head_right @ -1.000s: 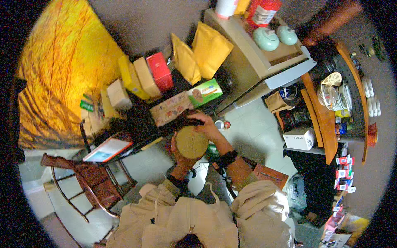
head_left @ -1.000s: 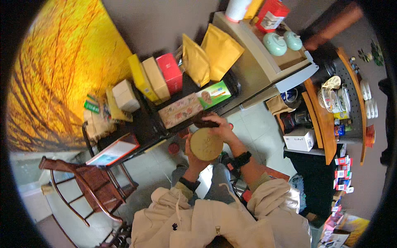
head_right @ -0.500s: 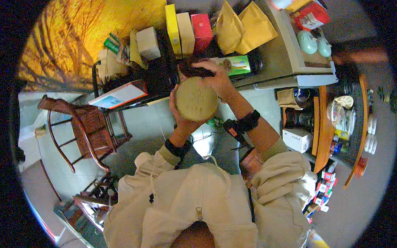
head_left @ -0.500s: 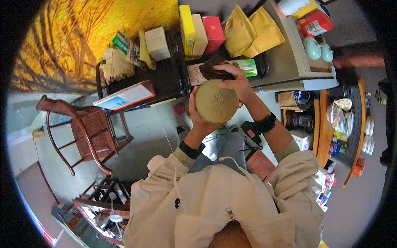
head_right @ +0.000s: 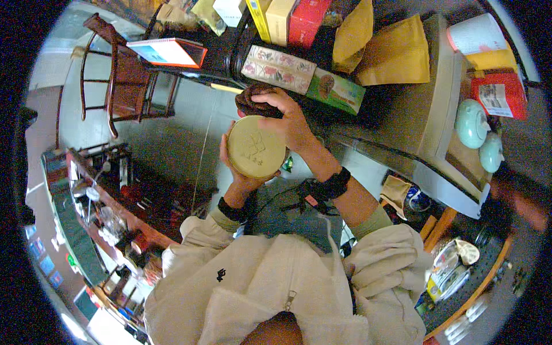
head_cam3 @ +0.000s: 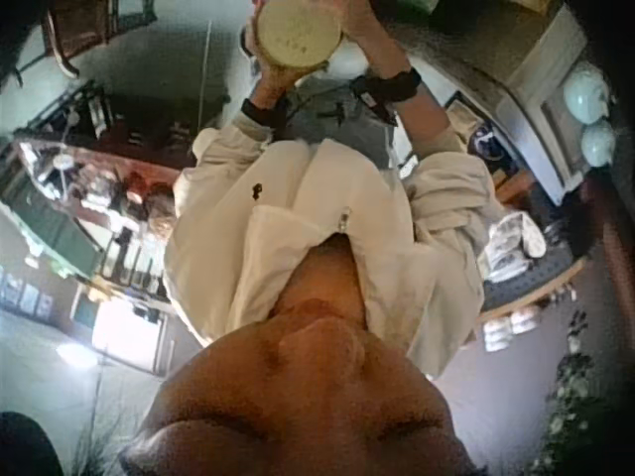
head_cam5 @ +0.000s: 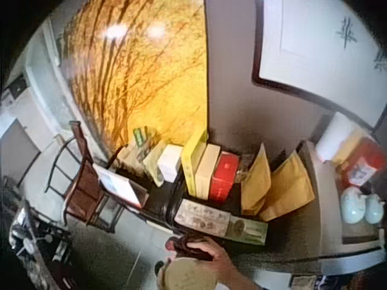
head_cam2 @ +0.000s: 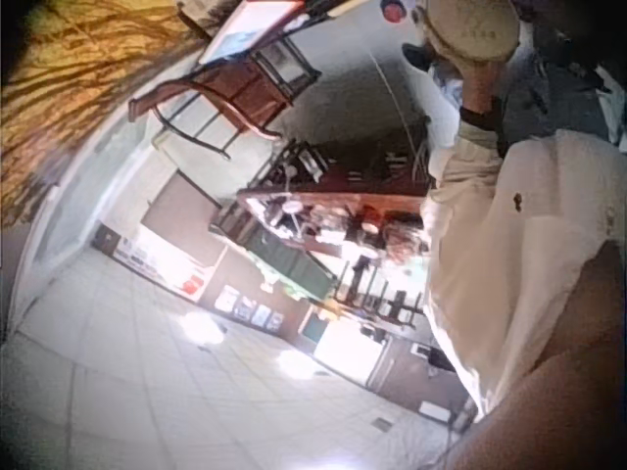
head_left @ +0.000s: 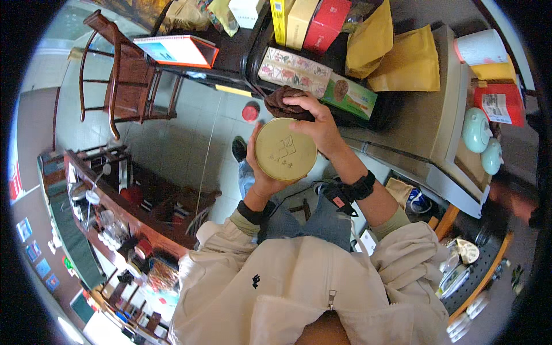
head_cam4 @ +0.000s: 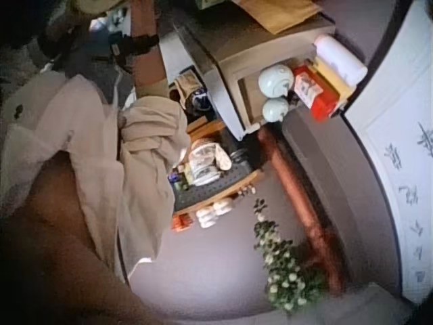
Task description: The person kneels and wipes a black plastic tray with a brown cloth, then places it on a shelf. They then wipe the lid and body of a cylindrical container and place it on the shelf, followed by wiping and placing a second cylindrical container.
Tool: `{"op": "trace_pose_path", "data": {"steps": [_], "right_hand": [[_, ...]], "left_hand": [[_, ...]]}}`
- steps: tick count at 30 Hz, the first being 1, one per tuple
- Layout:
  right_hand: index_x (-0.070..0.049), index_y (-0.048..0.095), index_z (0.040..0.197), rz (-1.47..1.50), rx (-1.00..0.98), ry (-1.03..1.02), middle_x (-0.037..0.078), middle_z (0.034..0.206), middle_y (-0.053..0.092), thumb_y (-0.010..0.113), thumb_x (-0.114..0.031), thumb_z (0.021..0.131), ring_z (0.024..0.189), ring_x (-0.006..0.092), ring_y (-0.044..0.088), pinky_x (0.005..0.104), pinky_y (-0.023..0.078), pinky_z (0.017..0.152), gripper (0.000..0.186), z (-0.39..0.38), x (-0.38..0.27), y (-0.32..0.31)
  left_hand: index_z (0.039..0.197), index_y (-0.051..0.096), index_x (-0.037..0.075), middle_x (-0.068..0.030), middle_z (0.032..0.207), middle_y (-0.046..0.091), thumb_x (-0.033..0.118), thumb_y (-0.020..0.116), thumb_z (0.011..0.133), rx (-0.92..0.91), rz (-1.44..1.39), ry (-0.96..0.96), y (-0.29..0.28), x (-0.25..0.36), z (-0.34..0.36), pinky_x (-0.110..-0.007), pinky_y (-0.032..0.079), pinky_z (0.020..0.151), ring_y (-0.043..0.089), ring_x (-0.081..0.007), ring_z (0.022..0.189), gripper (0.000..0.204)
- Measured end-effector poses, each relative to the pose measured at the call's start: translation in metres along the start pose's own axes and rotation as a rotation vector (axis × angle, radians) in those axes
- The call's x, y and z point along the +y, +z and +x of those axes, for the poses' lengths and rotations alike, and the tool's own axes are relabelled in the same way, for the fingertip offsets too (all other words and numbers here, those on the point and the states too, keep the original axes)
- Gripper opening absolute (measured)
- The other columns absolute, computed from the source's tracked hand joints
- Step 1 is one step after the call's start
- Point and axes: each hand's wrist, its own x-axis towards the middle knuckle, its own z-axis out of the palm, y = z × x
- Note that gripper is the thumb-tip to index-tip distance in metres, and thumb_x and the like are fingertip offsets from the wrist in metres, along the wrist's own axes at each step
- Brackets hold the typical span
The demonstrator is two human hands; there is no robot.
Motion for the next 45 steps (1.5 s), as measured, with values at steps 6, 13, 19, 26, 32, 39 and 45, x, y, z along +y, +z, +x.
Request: {"op": "trace_pose_path", "data": {"steps": [6,13,19,26,32,39,45], "right_hand": [[0.000,0.063,0.118,-0.110,-0.010,0.066,0.009,0.119,0.056,0.068,-0.003,0.070,0.113,0.0213,0.054,0.0312,0.038,0.102,0.048,-0.034,0.045,-0.018],[0.000,0.062,0.120,0.027,0.028,0.222,0.008,0.120,0.055,0.064,-0.003,0.073,0.115,0.0194,0.053,0.0299,0.039,0.102,0.047,-0.051,0.121,-0.024],[0.001,0.062,0.120,0.036,-0.014,0.232,0.008,0.121,0.057,0.064,-0.002,0.073,0.115,0.0187,0.054,0.0295,0.039,0.102,0.047,-0.050,0.167,-0.015],[0.001,0.062,0.120,-0.015,-0.011,0.211,0.008,0.122,0.059,0.064,0.001,0.073,0.115,0.0179,0.054,0.0292,0.038,0.102,0.047,-0.056,0.220,-0.025],[0.002,0.062,0.121,0.067,0.035,0.178,0.008,0.124,0.059,0.064,0.003,0.074,0.115,0.0175,0.055,0.0291,0.039,0.102,0.047,-0.074,0.257,-0.036],[-0.001,0.063,0.120,0.213,0.122,0.188,0.008,0.120,0.062,0.065,-0.001,0.075,0.111,0.0191,0.057,0.0299,0.041,0.099,0.045,-0.115,0.263,-0.037],[0.000,0.059,0.121,0.258,0.291,0.078,0.006,0.116,0.061,0.069,-0.010,0.084,0.104,0.0159,0.058,0.0305,0.046,0.092,0.039,-0.168,0.213,-0.025]], "left_hand": [[0.150,-0.003,0.014,-0.0185,0.152,0.024,0.019,0.090,0.064,0.039,-0.212,-0.223,0.040,-0.033,-0.061,-0.047,0.033,0.113,0.036,-0.0310,0.138,0.127],[0.150,-0.002,0.008,-0.0242,0.153,0.021,0.020,0.094,0.058,0.113,-0.410,-0.571,0.057,-0.112,-0.114,-0.047,0.035,0.111,0.038,-0.0354,0.136,0.133],[0.149,0.000,0.006,-0.0247,0.152,0.022,0.022,0.094,0.057,0.041,-0.012,-0.194,0.053,-0.142,-0.120,-0.046,0.032,0.113,0.034,-0.0358,0.139,0.133],[0.149,0.001,0.006,-0.0190,0.151,0.026,0.026,0.095,0.056,0.073,-0.325,-0.300,0.070,-0.189,-0.137,-0.045,0.027,0.115,0.033,-0.0310,0.139,0.134],[0.147,0.006,0.004,-0.0175,0.146,0.033,0.028,0.096,0.055,0.028,-0.183,-0.216,0.081,-0.215,-0.146,-0.043,0.027,0.115,0.038,-0.0294,0.135,0.131],[0.145,0.011,0.000,-0.0162,0.139,0.036,0.031,0.097,0.050,0.021,-0.018,-0.036,0.090,-0.212,-0.172,-0.043,0.031,0.111,0.041,-0.0289,0.130,0.132],[0.144,0.018,-0.003,-0.0172,0.137,0.036,0.035,0.095,0.051,0.065,0.110,0.058,0.094,-0.156,-0.201,-0.042,0.035,0.109,0.041,-0.0286,0.130,0.127]]}}
